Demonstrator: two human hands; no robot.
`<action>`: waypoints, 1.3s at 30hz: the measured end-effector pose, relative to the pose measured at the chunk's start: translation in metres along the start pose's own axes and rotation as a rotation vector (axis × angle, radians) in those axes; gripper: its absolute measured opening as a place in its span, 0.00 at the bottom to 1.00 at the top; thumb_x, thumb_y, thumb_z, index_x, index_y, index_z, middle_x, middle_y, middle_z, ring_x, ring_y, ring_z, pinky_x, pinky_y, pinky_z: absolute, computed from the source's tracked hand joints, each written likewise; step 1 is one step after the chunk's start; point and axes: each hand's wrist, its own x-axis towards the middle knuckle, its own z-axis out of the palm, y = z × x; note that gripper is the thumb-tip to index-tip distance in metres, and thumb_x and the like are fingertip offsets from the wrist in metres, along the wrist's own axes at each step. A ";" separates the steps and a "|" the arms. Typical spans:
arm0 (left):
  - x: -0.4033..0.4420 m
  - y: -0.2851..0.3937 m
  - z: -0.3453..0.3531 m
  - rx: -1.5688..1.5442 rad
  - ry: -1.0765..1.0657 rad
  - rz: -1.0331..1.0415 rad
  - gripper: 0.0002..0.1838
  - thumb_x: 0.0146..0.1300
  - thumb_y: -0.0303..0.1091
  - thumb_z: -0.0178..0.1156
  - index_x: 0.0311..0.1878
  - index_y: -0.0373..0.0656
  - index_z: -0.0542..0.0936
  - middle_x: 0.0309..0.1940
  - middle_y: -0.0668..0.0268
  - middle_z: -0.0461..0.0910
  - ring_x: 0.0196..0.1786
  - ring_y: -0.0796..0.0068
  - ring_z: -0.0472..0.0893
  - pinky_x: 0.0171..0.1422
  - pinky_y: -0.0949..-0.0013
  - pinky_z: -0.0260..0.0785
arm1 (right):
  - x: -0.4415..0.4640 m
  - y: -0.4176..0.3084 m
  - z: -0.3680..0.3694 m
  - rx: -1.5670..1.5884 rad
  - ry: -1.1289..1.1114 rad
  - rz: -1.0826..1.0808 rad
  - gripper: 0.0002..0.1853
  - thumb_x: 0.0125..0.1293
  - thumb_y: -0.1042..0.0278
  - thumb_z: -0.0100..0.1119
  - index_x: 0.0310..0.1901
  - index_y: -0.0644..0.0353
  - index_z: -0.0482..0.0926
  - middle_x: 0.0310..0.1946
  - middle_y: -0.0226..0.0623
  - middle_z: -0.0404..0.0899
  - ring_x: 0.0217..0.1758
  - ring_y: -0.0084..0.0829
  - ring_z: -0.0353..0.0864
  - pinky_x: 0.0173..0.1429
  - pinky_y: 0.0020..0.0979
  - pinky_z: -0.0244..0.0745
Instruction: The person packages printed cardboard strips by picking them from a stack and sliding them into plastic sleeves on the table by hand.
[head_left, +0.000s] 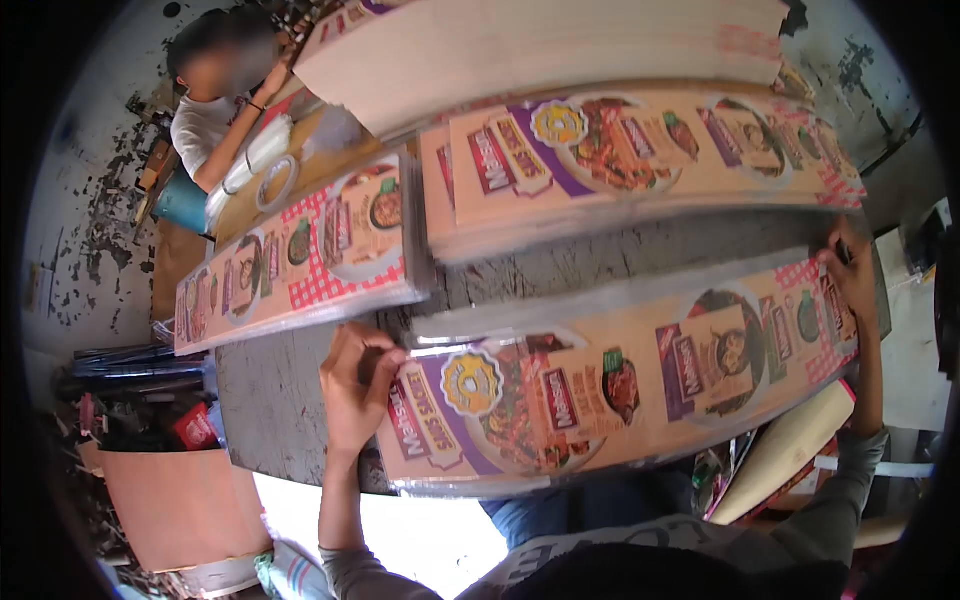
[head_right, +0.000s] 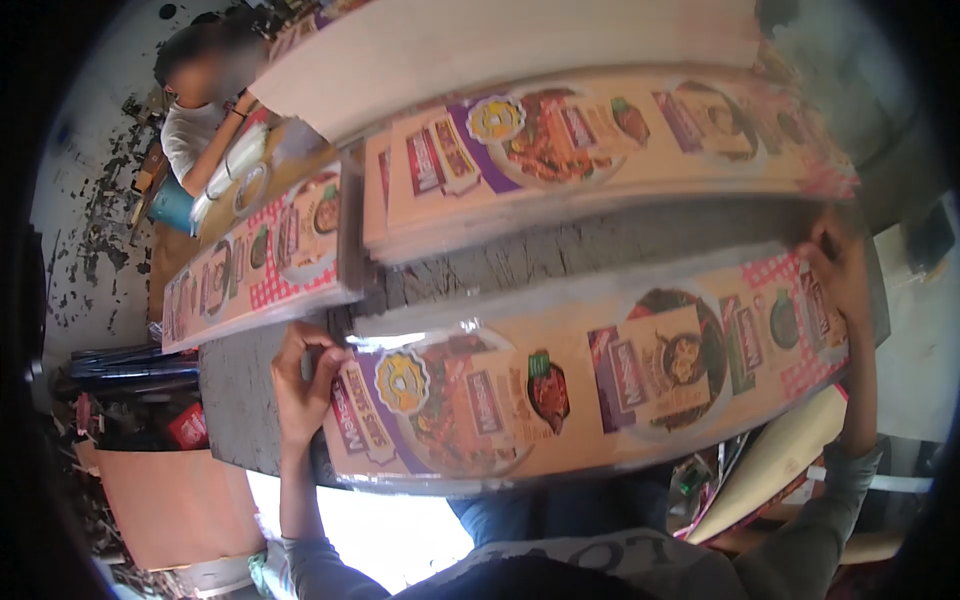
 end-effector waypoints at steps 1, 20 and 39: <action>-0.001 0.000 0.001 -0.009 0.014 -0.032 0.07 0.48 0.18 0.61 0.29 0.35 0.73 0.26 0.63 0.73 0.29 0.71 0.73 0.34 0.72 0.66 | 0.002 -0.007 -0.002 0.025 -0.024 -0.002 0.16 0.52 0.65 0.63 0.24 0.63 0.64 0.21 0.29 0.61 0.27 0.22 0.61 0.33 0.25 0.59; 0.003 0.000 0.012 0.040 0.106 -0.078 0.03 0.56 0.21 0.55 0.29 0.35 0.71 0.24 0.61 0.71 0.25 0.68 0.70 0.33 0.69 0.62 | -0.002 0.004 0.002 -0.098 0.007 -0.009 0.11 0.59 0.73 0.54 0.27 0.64 0.61 0.22 0.31 0.58 0.28 0.22 0.58 0.36 0.23 0.58; 0.008 -0.017 0.001 -0.183 0.024 -0.107 0.08 0.60 0.30 0.56 0.31 0.33 0.75 0.20 0.66 0.74 0.25 0.83 0.71 0.31 0.77 0.65 | 0.005 -0.009 0.002 -0.103 0.055 -0.030 0.12 0.59 0.71 0.55 0.24 0.66 0.63 0.17 0.35 0.59 0.24 0.23 0.58 0.31 0.26 0.59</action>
